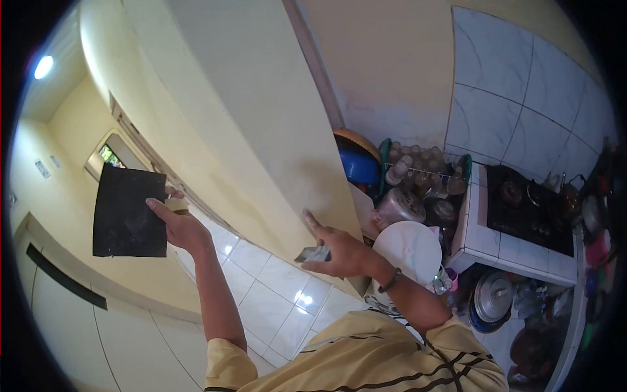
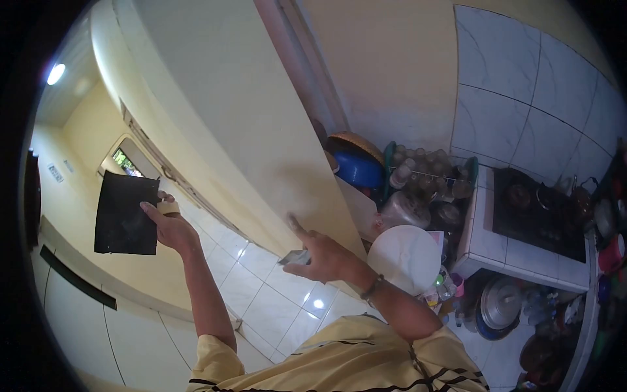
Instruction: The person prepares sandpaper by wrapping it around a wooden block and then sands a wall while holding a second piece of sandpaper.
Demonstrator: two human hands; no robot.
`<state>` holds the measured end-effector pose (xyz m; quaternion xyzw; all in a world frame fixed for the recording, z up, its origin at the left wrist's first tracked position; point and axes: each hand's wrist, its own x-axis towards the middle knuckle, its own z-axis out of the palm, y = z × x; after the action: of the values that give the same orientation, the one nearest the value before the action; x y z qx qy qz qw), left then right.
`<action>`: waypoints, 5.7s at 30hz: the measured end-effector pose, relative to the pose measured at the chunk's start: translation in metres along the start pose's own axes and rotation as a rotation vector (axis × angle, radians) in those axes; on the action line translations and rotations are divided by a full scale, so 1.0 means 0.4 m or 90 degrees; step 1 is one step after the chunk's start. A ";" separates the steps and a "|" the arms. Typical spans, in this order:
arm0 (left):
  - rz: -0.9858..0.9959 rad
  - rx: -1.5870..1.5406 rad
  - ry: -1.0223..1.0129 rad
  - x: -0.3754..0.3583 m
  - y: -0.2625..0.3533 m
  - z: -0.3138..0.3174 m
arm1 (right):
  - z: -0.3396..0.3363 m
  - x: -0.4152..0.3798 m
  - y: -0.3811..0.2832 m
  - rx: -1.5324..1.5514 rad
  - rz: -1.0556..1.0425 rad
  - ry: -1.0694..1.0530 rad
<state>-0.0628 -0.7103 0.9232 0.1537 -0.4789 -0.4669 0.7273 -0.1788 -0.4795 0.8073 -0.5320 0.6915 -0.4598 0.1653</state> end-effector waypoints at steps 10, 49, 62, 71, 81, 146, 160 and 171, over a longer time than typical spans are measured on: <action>0.260 0.192 -0.053 0.046 -0.101 0.189 | -0.009 0.148 0.014 -0.090 -0.231 0.697; 0.012 -0.100 -0.060 -0.003 -0.190 0.218 | 0.172 0.125 0.058 -0.105 -0.378 0.543; 0.135 0.032 -0.046 -0.035 -0.181 0.221 | 0.156 0.073 0.200 -0.090 -0.158 0.580; 0.025 -0.044 -0.024 -0.048 -0.169 0.228 | 0.040 0.185 0.189 -0.180 -0.174 0.607; 0.172 0.265 -0.093 0.016 -0.271 0.142 | 0.043 0.216 0.199 -0.192 -0.190 0.642; 0.073 0.066 -0.148 0.016 -0.246 0.141 | 0.037 0.217 0.201 -0.177 -0.222 0.673; 0.299 0.416 -0.104 -0.002 -0.287 0.127 | 0.003 0.263 0.158 -0.189 -0.278 0.691; 0.475 0.562 -0.090 0.027 -0.324 0.102 | 0.003 0.241 0.124 -0.173 -0.255 0.675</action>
<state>-0.1650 -0.7770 0.8625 0.2314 -0.6976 0.0558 0.6758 -0.2435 -0.5653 0.7915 -0.3658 0.6186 -0.5926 -0.3638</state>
